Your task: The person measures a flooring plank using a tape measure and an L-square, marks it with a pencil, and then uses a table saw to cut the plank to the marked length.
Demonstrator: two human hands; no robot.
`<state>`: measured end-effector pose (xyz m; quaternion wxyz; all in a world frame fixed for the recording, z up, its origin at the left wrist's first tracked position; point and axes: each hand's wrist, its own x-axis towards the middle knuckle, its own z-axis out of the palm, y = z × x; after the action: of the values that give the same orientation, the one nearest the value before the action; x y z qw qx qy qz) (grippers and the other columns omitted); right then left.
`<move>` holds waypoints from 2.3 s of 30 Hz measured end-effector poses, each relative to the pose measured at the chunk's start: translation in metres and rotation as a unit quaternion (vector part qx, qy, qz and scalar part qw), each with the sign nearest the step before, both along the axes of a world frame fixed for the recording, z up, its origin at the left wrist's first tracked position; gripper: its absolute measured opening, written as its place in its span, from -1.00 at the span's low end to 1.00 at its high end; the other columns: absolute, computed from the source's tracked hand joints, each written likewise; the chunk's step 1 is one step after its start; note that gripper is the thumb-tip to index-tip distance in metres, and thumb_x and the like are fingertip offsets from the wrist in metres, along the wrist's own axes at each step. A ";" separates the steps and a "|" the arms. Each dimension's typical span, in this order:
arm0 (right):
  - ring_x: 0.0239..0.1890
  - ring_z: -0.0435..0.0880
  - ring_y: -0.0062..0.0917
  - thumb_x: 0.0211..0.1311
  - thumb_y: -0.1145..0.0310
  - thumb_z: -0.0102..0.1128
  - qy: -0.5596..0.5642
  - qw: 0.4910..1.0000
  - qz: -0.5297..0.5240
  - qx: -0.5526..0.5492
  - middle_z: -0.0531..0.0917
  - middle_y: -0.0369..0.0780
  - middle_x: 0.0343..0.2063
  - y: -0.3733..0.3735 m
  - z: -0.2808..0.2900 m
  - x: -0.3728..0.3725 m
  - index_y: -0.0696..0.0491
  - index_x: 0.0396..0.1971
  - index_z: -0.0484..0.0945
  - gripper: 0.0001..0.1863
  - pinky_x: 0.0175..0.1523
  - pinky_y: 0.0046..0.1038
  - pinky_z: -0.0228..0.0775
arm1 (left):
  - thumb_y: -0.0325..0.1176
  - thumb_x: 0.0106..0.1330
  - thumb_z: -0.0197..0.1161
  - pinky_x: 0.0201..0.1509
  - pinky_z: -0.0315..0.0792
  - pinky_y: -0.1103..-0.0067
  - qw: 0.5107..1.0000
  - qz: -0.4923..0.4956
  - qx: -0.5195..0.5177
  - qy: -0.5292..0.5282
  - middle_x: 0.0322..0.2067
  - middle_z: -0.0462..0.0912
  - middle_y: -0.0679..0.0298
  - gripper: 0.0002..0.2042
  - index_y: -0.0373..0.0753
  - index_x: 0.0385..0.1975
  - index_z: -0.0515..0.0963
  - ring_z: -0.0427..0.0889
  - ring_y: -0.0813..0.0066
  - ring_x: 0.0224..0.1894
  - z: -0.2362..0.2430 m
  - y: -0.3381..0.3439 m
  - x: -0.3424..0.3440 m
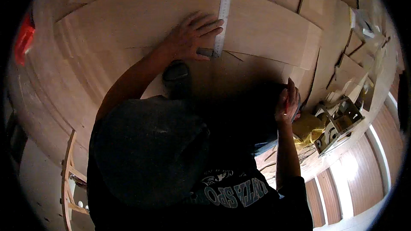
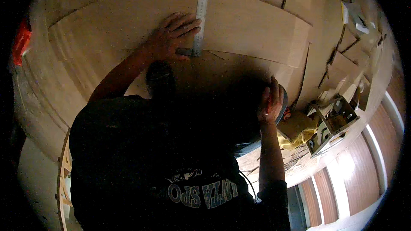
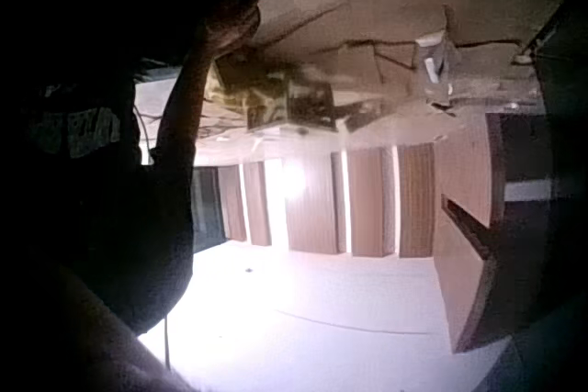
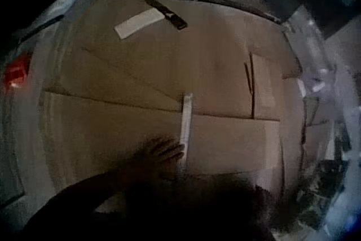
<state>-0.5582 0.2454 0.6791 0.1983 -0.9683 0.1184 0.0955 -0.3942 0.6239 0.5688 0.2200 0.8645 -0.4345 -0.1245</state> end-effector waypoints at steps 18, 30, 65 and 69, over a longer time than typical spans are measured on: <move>-0.22 0.54 -0.20 0.44 0.25 0.02 -0.005 0.997 -0.071 0.043 0.58 -0.05 -0.32 -0.016 0.001 -0.035 0.15 -0.27 0.52 -0.75 -0.06 -0.23 0.41 | 0.39 0.04 0.23 0.56 -0.22 0.09 0.999 -0.029 -0.022 -0.017 0.51 0.02 0.31 0.02 -0.11 0.45 0.15 -0.07 0.19 0.54 0.017 0.006 -0.014; -0.10 0.59 -0.15 0.43 0.30 0.02 -0.042 0.995 -0.013 0.093 0.64 -0.01 -0.22 0.009 0.043 -0.018 0.21 -0.09 0.57 -0.71 0.02 -0.27 0.41 | 0.19 0.00 0.38 0.53 -0.14 0.06 0.992 0.003 -0.100 0.075 0.42 0.22 0.16 -0.10 -0.20 0.34 0.32 0.06 0.16 0.50 0.019 -0.001 -0.013; -0.12 0.65 -0.32 0.40 0.41 0.07 -0.061 0.985 -0.031 0.157 0.69 -0.07 -0.18 0.002 0.026 -0.015 0.17 -0.08 0.61 -0.77 0.00 -0.40 0.46 | 0.24 -0.03 0.39 0.55 -0.15 0.09 1.000 -0.004 0.013 -0.018 0.49 0.08 0.38 -0.05 -0.04 0.40 0.26 0.01 0.28 0.52 0.011 -0.006 -0.017; -0.02 0.66 -0.41 0.45 0.44 0.01 -0.023 0.977 -0.033 0.209 0.67 -0.08 -0.09 0.049 0.028 0.028 0.24 0.03 0.56 -0.72 0.12 -0.43 0.45 | 0.23 -0.04 0.39 0.55 -0.14 0.09 1.000 0.011 0.010 -0.017 0.48 0.12 0.37 -0.05 -0.04 0.41 0.26 0.04 0.27 0.51 0.014 -0.007 -0.016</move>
<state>-0.5304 0.2941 0.7072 0.4019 -0.9029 0.1231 0.0895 -0.4098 0.6174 0.5824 0.2053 0.8734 -0.4272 -0.1119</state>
